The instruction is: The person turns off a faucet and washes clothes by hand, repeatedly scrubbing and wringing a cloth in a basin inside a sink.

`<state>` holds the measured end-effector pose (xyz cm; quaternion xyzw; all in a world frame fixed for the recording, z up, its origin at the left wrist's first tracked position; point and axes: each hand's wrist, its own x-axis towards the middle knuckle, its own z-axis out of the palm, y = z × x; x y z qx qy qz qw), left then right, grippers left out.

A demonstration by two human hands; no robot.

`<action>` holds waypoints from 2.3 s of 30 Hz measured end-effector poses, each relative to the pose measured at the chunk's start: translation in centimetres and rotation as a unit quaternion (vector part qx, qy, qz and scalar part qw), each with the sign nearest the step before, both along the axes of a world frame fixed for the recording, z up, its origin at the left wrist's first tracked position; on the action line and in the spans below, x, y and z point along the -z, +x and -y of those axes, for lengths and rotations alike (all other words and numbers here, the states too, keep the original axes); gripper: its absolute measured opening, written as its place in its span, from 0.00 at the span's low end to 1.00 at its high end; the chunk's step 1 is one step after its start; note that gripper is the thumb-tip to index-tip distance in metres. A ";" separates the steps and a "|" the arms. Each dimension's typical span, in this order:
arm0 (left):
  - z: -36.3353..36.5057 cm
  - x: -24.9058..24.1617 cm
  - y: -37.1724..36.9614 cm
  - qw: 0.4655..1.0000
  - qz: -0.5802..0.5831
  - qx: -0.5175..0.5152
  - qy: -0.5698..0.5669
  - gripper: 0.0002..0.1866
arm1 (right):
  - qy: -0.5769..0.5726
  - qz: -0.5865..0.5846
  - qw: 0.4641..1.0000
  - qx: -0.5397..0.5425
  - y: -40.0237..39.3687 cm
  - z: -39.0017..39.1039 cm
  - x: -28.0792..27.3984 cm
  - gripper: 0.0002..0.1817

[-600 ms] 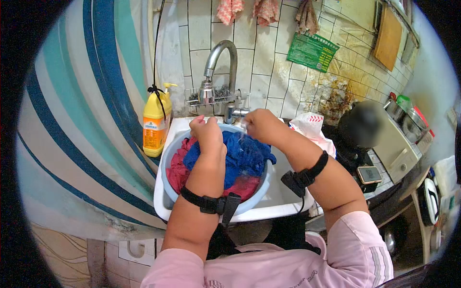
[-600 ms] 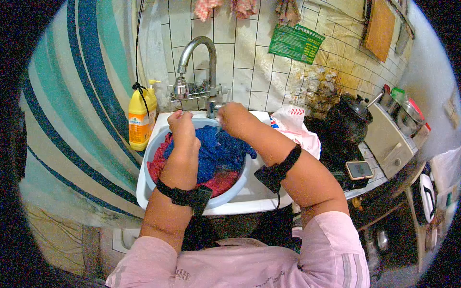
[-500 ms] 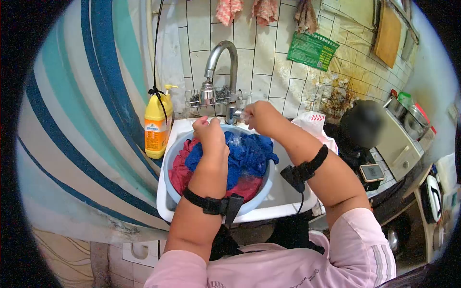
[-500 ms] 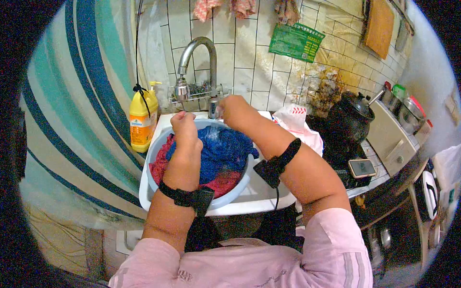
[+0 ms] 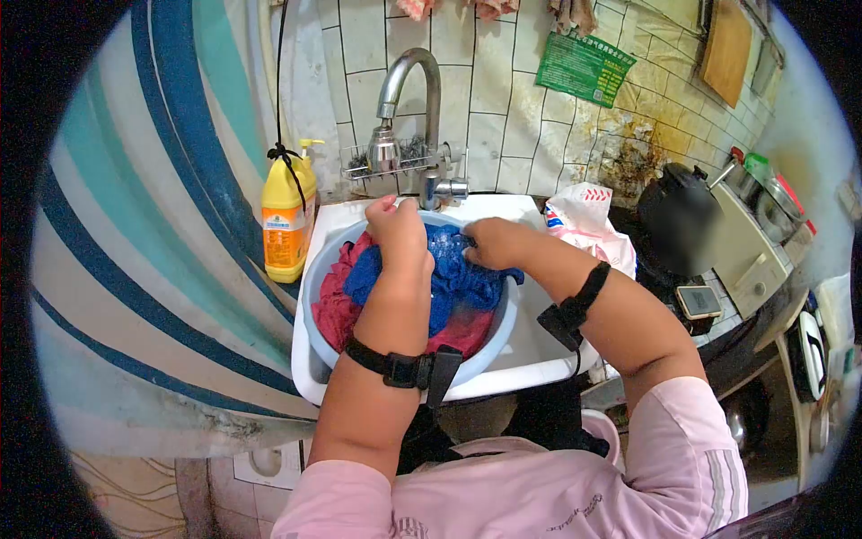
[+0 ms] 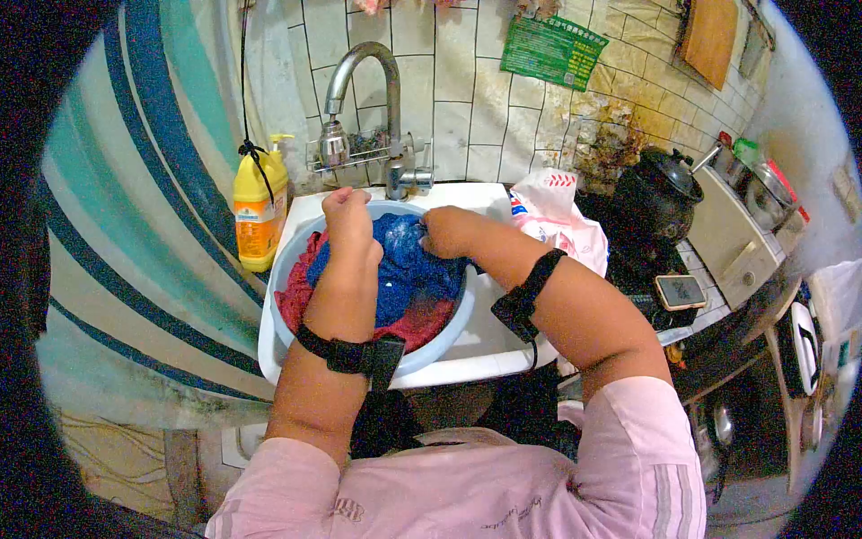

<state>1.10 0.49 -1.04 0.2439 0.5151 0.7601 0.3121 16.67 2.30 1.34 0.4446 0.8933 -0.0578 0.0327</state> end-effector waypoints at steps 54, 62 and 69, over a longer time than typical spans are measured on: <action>0.0 2.1 3.6 0.949 -0.068 0.302 -0.055 0.29 | -0.338 -0.659 0.662 0.114 2.2 -0.7 1.3 0.18; 1.3 -0.8 1.9 0.969 0.151 0.195 0.008 0.24 | -0.188 -0.421 0.885 0.064 4.6 -2.5 6.7 0.29; 1.3 -0.3 2.8 0.986 0.055 0.158 -0.014 0.28 | -0.147 -0.495 0.846 0.134 4.3 -0.9 3.6 0.12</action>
